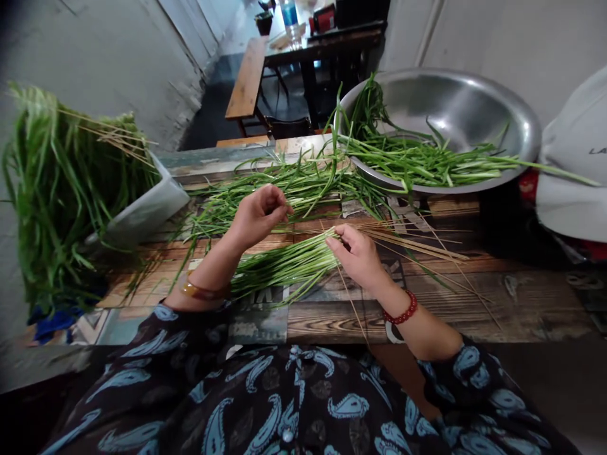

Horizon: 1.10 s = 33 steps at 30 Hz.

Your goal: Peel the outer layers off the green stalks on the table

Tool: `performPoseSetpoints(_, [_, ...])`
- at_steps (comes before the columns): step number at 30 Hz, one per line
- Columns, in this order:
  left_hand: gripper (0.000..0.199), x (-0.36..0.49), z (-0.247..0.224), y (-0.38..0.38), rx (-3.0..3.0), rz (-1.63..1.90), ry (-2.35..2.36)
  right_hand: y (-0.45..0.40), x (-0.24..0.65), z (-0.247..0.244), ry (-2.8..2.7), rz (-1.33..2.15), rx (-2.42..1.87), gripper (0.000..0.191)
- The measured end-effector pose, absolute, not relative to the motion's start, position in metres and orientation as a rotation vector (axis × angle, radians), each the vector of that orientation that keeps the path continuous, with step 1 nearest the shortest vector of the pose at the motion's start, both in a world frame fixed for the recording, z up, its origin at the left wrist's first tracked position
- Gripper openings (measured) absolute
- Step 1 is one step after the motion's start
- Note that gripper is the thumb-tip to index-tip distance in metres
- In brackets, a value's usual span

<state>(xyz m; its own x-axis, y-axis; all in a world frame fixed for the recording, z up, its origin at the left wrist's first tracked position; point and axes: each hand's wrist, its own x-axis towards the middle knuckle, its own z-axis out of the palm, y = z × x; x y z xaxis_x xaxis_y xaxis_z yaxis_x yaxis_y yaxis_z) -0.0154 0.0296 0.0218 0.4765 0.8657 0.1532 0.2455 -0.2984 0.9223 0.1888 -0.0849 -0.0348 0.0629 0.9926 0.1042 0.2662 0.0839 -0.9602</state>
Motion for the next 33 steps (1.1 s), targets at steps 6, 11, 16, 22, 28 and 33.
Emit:
performPoseSetpoints(6, [0.014, -0.02, 0.019, 0.018, 1.62, 0.949, 0.937, -0.071, 0.181, 0.005, -1.461, 0.916, -1.262, 0.024])
performPoseSetpoints(11, [0.013, -0.012, 0.006, 0.015, 1.505, 0.937, 0.926, -0.062, 0.172, 0.007, -1.545, 0.835, -1.253, 0.017])
performPoseSetpoints(16, [0.018, -0.005, 0.0, 0.011, 1.49, 0.883, 0.917, -0.054, 0.168, -0.005, -1.589, 0.797, -1.237, 0.015])
performPoseSetpoints(22, [0.019, -0.007, 0.002, 0.013, 1.527, 0.791, 0.904, -0.048, 0.171, -0.019, -1.43, 0.774, -1.366, 0.016])
performPoseSetpoints(28, [0.024, -0.009, -0.001, 0.011, 1.332, 0.835, 0.901, -0.054, 0.173, -0.023, -1.402, 0.798, -1.421, 0.017])
performPoseSetpoints(33, [0.026, -0.009, -0.001, 0.008, 1.252, 0.839, 0.872, -0.06, 0.175, -0.018, -1.464, 0.792, -1.392, 0.014])
